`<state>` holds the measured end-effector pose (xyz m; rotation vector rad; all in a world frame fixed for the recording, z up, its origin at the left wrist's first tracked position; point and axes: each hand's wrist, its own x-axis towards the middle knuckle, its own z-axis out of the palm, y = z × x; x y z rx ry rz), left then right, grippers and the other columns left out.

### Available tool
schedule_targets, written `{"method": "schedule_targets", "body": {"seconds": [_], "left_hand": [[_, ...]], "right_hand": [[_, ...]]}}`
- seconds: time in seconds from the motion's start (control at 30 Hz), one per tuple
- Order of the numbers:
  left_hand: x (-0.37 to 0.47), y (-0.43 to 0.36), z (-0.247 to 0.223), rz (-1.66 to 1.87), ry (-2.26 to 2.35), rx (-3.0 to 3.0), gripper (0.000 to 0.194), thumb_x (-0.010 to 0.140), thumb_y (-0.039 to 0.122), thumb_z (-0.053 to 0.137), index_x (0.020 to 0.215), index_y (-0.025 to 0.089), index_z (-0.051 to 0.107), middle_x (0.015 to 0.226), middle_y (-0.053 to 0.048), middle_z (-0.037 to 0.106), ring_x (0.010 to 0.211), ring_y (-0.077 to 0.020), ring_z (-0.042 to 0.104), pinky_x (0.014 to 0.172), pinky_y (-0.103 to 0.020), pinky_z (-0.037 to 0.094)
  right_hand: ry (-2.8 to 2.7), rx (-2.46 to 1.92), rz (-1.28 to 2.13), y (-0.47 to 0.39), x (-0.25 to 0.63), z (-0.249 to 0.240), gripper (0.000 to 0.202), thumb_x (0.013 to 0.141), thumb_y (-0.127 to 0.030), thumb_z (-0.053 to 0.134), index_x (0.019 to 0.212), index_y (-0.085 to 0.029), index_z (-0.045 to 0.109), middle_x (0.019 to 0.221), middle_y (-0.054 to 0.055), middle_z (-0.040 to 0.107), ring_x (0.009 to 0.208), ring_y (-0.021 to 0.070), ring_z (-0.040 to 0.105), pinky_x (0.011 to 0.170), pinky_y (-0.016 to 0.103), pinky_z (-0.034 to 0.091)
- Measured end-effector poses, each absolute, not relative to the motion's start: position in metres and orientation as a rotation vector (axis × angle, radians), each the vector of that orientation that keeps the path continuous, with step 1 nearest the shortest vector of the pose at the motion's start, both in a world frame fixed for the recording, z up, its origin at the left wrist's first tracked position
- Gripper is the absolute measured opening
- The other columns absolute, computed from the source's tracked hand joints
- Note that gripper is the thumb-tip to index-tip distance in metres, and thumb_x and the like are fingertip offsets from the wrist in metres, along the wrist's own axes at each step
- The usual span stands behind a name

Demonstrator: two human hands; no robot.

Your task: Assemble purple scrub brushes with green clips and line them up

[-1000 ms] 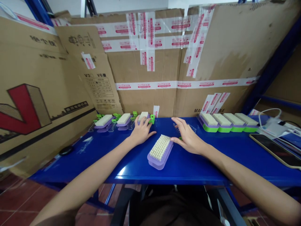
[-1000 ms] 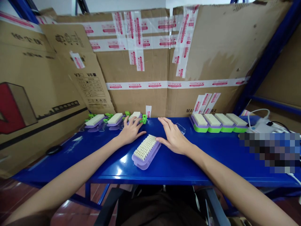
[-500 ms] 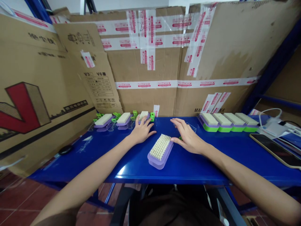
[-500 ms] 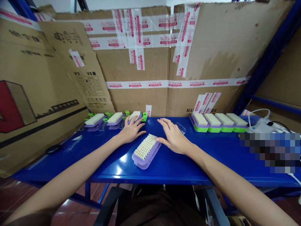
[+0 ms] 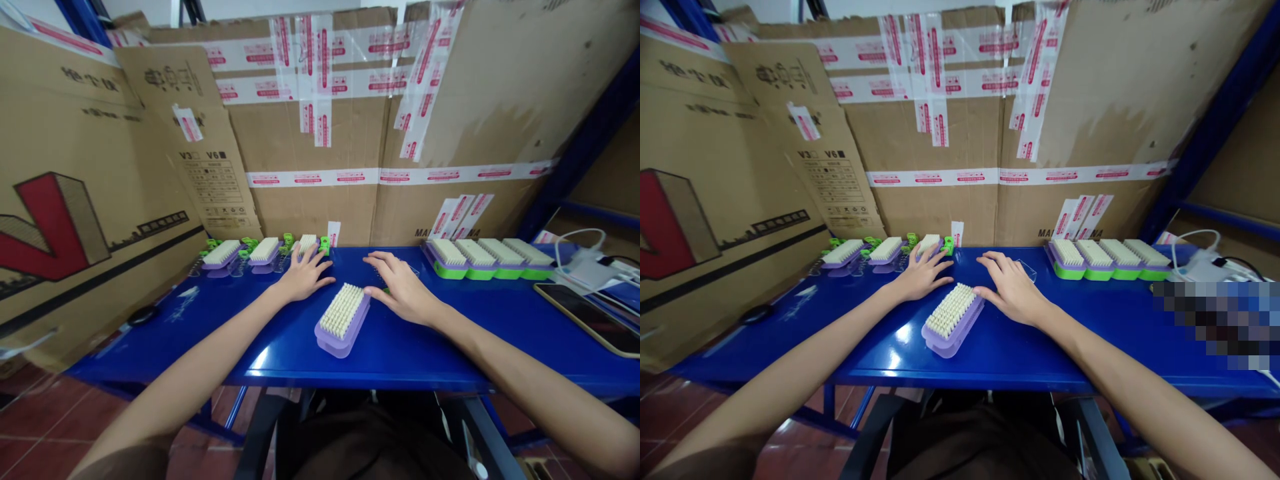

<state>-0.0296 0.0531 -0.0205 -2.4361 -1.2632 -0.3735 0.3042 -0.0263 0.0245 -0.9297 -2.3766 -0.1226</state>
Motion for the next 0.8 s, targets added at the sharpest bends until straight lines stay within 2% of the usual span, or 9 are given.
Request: {"method": "schedule_targets", "body": {"seconds": [0.23, 0.4, 0.47, 0.53, 0.6, 0.63, 0.8], "left_hand": [[-0.029, 0.055, -0.021, -0.332, -1.334, -2.453, 0.064, 0.116, 0.069, 0.047, 0.163, 0.030, 0.066, 0.184, -0.013, 0.043, 0.178, -0.0458, 0.020, 0.140, -0.081, 0.001], [-0.030, 0.055, -0.018, -0.354, -1.267, -2.471, 0.061, 0.116, 0.066, 0.049, 0.161, 0.029, 0.067, 0.181, -0.012, 0.048, 0.177, -0.0457, 0.022, 0.140, -0.079, 0.003], [-0.032, 0.053, -0.014, -0.404, -1.202, -2.454, 0.056, 0.116, 0.063, 0.054, 0.158, 0.028, 0.068, 0.177, -0.013, 0.053, 0.174, -0.0448, 0.030, 0.141, -0.076, 0.010], [-0.036, 0.052, -0.008, -0.447, -1.162, -2.419, 0.048, 0.115, 0.055, 0.059, 0.150, 0.025, 0.071, 0.168, -0.017, 0.060, 0.166, -0.0431, 0.042, 0.139, -0.069, 0.025], [-0.043, 0.051, -0.002, -0.506, -1.208, -2.370, 0.036, 0.114, 0.042, 0.061, 0.142, 0.022, 0.072, 0.157, -0.019, 0.065, 0.152, -0.0409, 0.055, 0.129, -0.061, 0.044], [-0.047, 0.051, 0.000, -0.541, -1.248, -2.342, 0.032, 0.113, 0.036, 0.061, 0.140, 0.023, 0.071, 0.152, -0.019, 0.066, 0.146, -0.0399, 0.059, 0.124, -0.058, 0.049], [-0.062, 0.053, 0.002, -0.535, -1.323, -2.299, 0.032, 0.109, 0.027, 0.065, 0.141, 0.022, 0.067, 0.146, -0.017, 0.068, 0.136, -0.0379, 0.063, 0.117, -0.053, 0.053]], "right_hand": [[-2.354, -0.924, -0.160, -0.027, 0.304, 0.025, 0.054, 0.119, -0.060, 0.048, 0.160, -0.025, 0.054, 0.156, 0.019, 0.067, 0.137, 0.0410, 0.067, 0.112, 0.065, 0.056], [-2.299, -0.961, -0.182, -0.025, 0.304, 0.025, 0.045, 0.119, -0.054, 0.050, 0.150, -0.023, 0.062, 0.142, 0.017, 0.076, 0.125, 0.0385, 0.071, 0.105, 0.059, 0.056], [-2.242, -0.986, -0.174, -0.026, 0.305, 0.027, 0.040, 0.119, -0.050, 0.049, 0.144, -0.024, 0.066, 0.133, 0.015, 0.080, 0.121, 0.0369, 0.072, 0.104, 0.056, 0.055], [-2.174, -1.022, -0.169, -0.026, 0.306, 0.029, 0.038, 0.119, -0.048, 0.048, 0.140, -0.024, 0.070, 0.126, 0.014, 0.082, 0.116, 0.0358, 0.073, 0.102, 0.054, 0.054], [-2.118, -1.052, -0.170, -0.026, 0.307, 0.031, 0.038, 0.118, -0.047, 0.048, 0.137, -0.024, 0.072, 0.121, 0.014, 0.083, 0.112, 0.0354, 0.074, 0.100, 0.053, 0.054], [-2.100, -1.061, -0.173, -0.026, 0.307, 0.031, 0.038, 0.118, -0.046, 0.049, 0.135, -0.023, 0.073, 0.119, 0.015, 0.083, 0.111, 0.0353, 0.074, 0.099, 0.052, 0.054], [-2.077, -1.105, -0.182, -0.022, 0.308, 0.029, 0.035, 0.116, -0.044, 0.052, 0.130, -0.021, 0.074, 0.115, 0.014, 0.083, 0.108, 0.0341, 0.074, 0.096, 0.050, 0.054]]}}
